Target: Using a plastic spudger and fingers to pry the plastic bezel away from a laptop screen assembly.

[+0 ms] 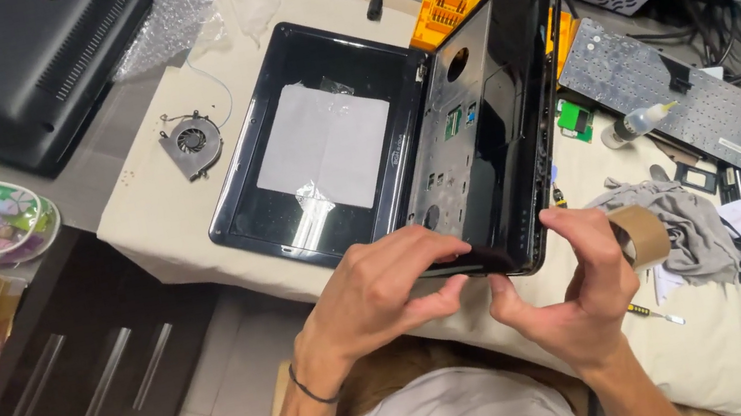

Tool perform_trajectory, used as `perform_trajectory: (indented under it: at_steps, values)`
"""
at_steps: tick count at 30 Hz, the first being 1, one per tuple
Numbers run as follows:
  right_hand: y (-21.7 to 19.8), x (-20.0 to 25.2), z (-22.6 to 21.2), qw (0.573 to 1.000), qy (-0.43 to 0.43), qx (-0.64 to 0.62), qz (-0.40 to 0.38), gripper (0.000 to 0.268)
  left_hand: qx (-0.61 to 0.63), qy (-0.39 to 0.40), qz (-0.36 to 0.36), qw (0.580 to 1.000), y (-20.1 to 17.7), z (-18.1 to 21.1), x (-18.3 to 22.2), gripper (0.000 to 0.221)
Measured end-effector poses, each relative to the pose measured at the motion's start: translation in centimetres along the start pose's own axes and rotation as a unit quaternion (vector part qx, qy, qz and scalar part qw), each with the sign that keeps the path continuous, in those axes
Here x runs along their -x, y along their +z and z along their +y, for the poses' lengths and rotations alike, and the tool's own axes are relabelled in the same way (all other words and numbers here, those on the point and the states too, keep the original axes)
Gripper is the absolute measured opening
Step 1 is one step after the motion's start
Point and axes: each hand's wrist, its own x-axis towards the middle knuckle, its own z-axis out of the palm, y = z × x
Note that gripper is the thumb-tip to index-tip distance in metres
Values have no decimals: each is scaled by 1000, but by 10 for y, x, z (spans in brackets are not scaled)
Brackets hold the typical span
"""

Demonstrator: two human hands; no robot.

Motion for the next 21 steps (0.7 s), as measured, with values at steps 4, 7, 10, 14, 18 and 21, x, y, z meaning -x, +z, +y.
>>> perform_trajectory:
  at_steps: [4,7,10,14,18,21]
  values:
    - [3,-2,-2,1000,-8,15,10,66,-25,20,20,999,2,1,-2,17]
    - [4,-6,-3,1000,-5,0,9,65,-30,28,23,999,3,-1,-1,17]
    - [6,-9,-5,1000,-4,-3,11,65,-50,33,30,998,2,-1,-1,15]
    - [8,-14,-6,1000,-2,4,13,67,-65,22,34,997,4,-4,3,17]
    - [7,-16,-4,1000,5,0,8,68,-94,36,49,994,12,-12,12,24]
    - [4,-21,-3,1000,5,-4,-3,66,-64,8,26,998,5,-7,11,26]
